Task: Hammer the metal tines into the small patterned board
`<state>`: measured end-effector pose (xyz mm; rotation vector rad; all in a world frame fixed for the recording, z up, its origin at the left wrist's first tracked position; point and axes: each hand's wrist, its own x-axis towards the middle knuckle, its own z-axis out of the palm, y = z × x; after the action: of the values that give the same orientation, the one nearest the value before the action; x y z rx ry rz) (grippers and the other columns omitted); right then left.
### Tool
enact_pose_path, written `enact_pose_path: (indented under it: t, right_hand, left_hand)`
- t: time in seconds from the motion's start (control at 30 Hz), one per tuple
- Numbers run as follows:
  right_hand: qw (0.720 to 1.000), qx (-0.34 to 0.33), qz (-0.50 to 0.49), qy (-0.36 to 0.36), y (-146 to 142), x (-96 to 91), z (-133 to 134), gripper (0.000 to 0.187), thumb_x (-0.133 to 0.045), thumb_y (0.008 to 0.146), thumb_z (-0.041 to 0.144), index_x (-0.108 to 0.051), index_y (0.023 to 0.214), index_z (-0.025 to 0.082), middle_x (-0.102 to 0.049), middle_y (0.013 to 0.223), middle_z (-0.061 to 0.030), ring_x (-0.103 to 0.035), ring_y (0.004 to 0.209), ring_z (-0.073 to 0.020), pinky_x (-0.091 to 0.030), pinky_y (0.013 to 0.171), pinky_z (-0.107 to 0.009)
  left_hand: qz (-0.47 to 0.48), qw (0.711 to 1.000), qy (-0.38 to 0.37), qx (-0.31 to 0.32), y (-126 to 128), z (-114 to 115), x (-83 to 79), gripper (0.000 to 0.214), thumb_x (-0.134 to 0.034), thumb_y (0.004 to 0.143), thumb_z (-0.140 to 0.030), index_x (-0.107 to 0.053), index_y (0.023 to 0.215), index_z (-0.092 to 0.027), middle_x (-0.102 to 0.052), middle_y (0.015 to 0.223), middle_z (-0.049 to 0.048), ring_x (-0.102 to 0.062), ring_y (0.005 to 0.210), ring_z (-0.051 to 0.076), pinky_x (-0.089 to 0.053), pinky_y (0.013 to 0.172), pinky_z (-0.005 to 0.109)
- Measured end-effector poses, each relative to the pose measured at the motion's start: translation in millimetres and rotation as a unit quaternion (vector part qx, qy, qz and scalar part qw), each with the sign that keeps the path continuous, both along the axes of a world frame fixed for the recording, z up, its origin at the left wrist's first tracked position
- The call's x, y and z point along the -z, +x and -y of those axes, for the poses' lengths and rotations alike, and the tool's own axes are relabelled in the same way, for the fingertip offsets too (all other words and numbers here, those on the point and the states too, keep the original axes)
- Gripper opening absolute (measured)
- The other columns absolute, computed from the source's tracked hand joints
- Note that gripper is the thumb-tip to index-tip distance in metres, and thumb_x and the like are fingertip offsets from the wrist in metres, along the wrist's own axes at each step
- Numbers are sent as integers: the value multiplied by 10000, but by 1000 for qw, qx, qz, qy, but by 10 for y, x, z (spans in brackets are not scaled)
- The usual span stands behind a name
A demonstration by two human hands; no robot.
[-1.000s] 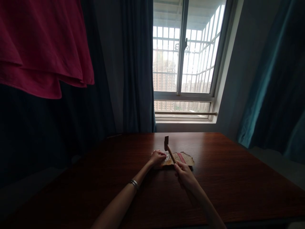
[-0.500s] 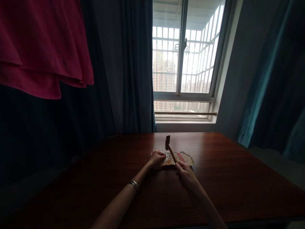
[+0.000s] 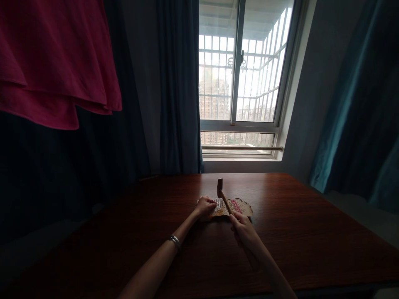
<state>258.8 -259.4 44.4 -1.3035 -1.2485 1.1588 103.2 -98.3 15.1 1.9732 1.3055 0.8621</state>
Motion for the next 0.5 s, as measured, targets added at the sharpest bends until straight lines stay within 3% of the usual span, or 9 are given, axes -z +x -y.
enact_pose_path:
  t: [0.23,0.5]
  right_hand:
    - [1000,-10,-9,1,-79,-69,-5,365,-475,755,554,-418,810,198,-410,507,98,-316,291,-26,-229,279,-144]
    - [999,-25,1,22,-119,41,-34,385,-479,754,562,-443,807,182,-399,500,95,-309,314,-22,-229,308,-148]
  left_hand:
    - [-5,1000,3,7,-2,-38,38,299,-684,600,-435,-752,693,-159,-690,765,40,-601,748,195,-427,629,250]
    - [-15,1000,13,17,22,-170,188,317,-683,605,-424,-757,736,-144,-694,808,57,-602,758,186,-424,650,245]
